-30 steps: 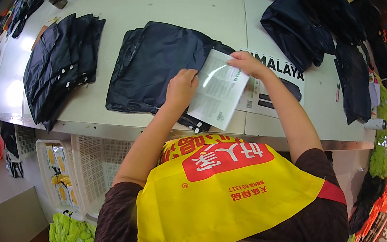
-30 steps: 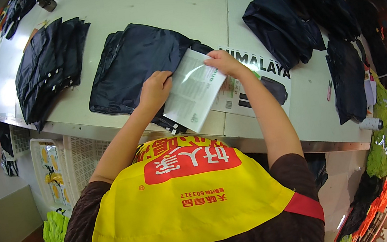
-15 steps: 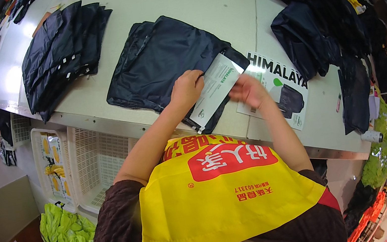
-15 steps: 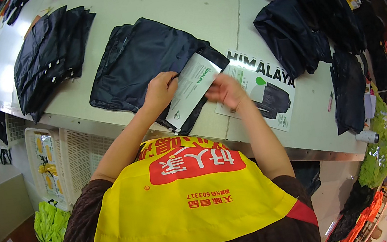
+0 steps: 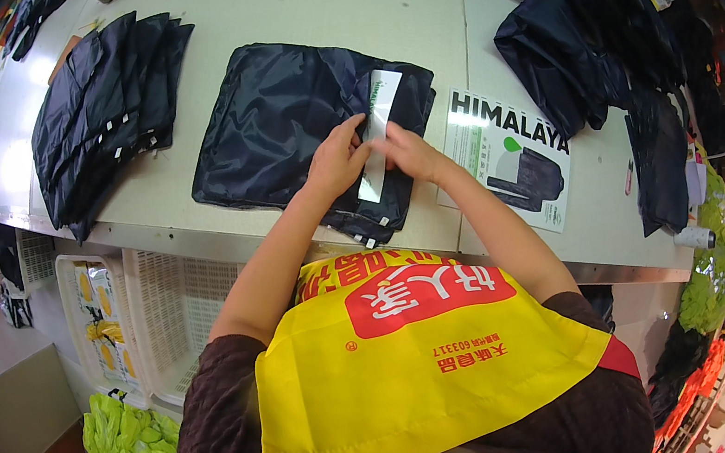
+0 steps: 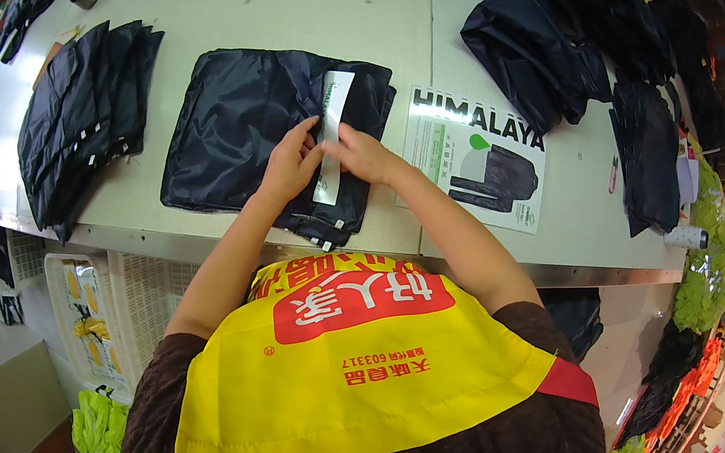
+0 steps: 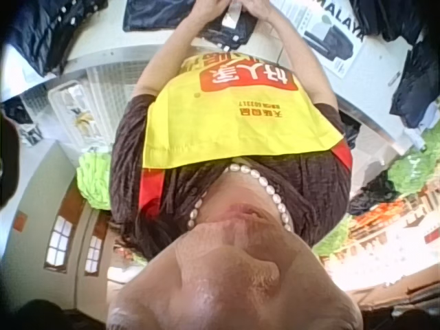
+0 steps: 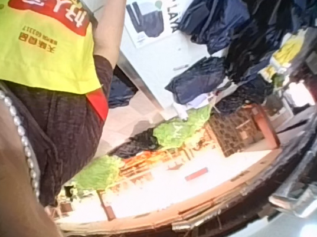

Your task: The person repeatedly inserts a white paper insert into a black garment, folds the garment, and stacks it on the table. The process is repeated for multiple garments in a consistent sequence.

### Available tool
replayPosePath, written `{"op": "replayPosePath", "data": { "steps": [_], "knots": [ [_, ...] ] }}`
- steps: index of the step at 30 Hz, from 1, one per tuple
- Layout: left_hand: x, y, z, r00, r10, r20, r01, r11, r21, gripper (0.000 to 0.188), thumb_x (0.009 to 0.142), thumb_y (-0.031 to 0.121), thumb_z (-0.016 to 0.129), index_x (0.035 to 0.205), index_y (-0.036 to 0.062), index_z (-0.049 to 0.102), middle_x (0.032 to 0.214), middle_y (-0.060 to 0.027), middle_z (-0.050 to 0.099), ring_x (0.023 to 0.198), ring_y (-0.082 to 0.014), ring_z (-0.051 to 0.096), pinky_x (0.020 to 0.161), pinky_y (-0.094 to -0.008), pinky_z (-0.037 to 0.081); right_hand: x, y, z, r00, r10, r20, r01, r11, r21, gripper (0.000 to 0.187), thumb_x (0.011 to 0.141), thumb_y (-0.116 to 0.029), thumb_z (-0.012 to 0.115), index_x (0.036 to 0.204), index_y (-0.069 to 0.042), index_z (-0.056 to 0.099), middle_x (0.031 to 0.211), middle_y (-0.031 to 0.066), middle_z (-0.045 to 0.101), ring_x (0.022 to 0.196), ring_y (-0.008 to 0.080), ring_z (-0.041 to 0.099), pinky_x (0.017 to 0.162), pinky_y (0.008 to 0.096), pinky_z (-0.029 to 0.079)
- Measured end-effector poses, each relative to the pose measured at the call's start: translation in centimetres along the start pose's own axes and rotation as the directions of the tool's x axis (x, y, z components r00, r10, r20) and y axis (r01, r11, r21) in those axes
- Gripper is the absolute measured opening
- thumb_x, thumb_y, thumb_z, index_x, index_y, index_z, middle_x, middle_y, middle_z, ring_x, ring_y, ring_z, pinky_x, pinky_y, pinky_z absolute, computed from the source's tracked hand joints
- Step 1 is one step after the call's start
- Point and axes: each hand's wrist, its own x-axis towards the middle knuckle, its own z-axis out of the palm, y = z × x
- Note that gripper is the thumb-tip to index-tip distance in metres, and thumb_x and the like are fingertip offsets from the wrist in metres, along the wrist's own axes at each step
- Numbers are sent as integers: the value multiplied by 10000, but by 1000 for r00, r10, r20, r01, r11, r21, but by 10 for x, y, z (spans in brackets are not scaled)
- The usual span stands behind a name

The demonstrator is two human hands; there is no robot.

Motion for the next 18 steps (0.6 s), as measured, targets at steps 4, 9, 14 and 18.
{"op": "replayPosePath", "data": {
  "steps": [4,9,14,18],
  "knots": [
    [0,-8,2,999,29,-13,-29,1000,12,490,808,167,599,1263,66,448,856,-115,570,704,-250,573,672,-338,470,-16,-36,-16,963,-26,269,232,592,-772,506,749,-490,612,973,-38,572,923,179,588,874,322,606,741,396,482],
    [6,11,-2,979,-24,203,-50,934,354,678,726,373,672,1328,236,392,973,-124,523,833,-290,591,721,-375,481,-38,-52,-37,917,-149,371,399,391,-829,245,717,-276,695,817,-64,624,867,112,552,833,278,577,676,375,486],
    [9,23,-2,955,1,297,-150,863,482,656,724,352,678,1317,240,420,979,-132,506,859,-314,580,727,-382,484,-69,-83,-37,950,-235,207,290,410,-865,281,733,-215,688,968,-68,642,1000,111,537,958,279,534,742,383,484],
    [1,15,-2,951,92,296,-203,906,371,507,766,249,637,1250,182,499,999,-168,521,948,-324,548,803,-381,463,-61,-61,-29,873,-448,-193,216,710,-670,547,754,-280,681,1179,3,485,1211,187,444,1092,322,485,816,380,473]
  ]
}}
